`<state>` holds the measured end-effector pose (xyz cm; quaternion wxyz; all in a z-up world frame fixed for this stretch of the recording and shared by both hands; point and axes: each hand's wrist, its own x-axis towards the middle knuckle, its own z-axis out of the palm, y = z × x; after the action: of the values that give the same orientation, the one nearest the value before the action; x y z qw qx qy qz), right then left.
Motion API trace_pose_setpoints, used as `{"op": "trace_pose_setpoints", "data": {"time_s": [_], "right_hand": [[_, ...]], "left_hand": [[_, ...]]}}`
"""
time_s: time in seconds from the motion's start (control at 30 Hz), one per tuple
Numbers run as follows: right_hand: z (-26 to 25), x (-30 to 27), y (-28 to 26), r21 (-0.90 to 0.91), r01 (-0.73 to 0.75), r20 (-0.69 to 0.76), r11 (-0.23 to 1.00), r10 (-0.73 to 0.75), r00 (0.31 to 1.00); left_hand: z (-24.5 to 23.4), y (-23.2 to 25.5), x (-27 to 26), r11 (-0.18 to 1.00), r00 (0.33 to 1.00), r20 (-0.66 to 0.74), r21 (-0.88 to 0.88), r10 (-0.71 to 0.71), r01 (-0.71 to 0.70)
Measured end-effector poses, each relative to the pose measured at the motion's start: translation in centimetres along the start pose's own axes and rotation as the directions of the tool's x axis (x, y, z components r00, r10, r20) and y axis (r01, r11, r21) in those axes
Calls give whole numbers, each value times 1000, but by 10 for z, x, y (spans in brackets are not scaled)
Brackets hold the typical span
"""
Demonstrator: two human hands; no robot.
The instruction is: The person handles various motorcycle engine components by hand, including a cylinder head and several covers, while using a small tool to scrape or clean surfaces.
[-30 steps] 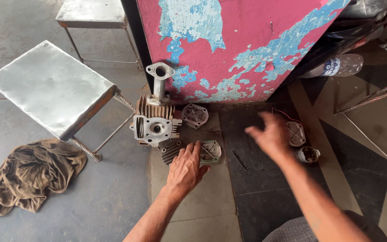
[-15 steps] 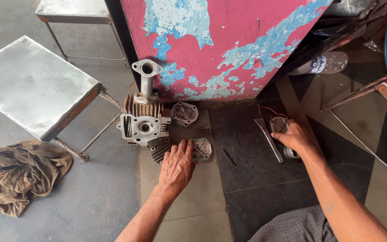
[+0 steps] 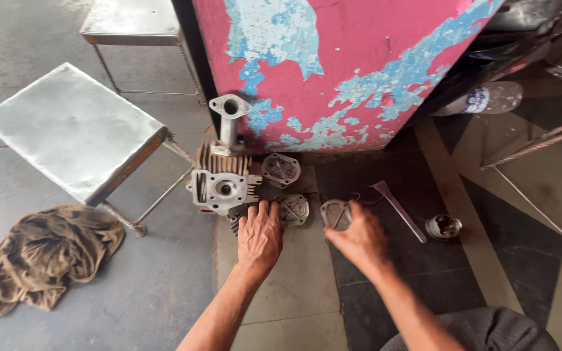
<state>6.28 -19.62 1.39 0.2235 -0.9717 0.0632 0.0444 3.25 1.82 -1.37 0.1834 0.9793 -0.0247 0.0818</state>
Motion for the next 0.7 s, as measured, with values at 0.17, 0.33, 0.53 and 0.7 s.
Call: {"op": "trace_pose_setpoints", "data": {"time_s": [0.17,0.33,0.53,0.7], "right_hand": [[30,-9,-24,24,17,-19,1000,-16,1000],[42,12,-11,52,110,-20,993,-110,994],[38,38,19,117,160,53,980,-167,985],[11,58,13,-212,522,-185,827,-558,809]], "left_hand": [[-2,-8,2,998,999,-30,62,25,-23],[-8,-3,5,994,995,24,58,93,-94],[-2,26,3,991,960,259,-104,107,-83],[-2,47,9,969,976,4,-121,219,-217]]}}
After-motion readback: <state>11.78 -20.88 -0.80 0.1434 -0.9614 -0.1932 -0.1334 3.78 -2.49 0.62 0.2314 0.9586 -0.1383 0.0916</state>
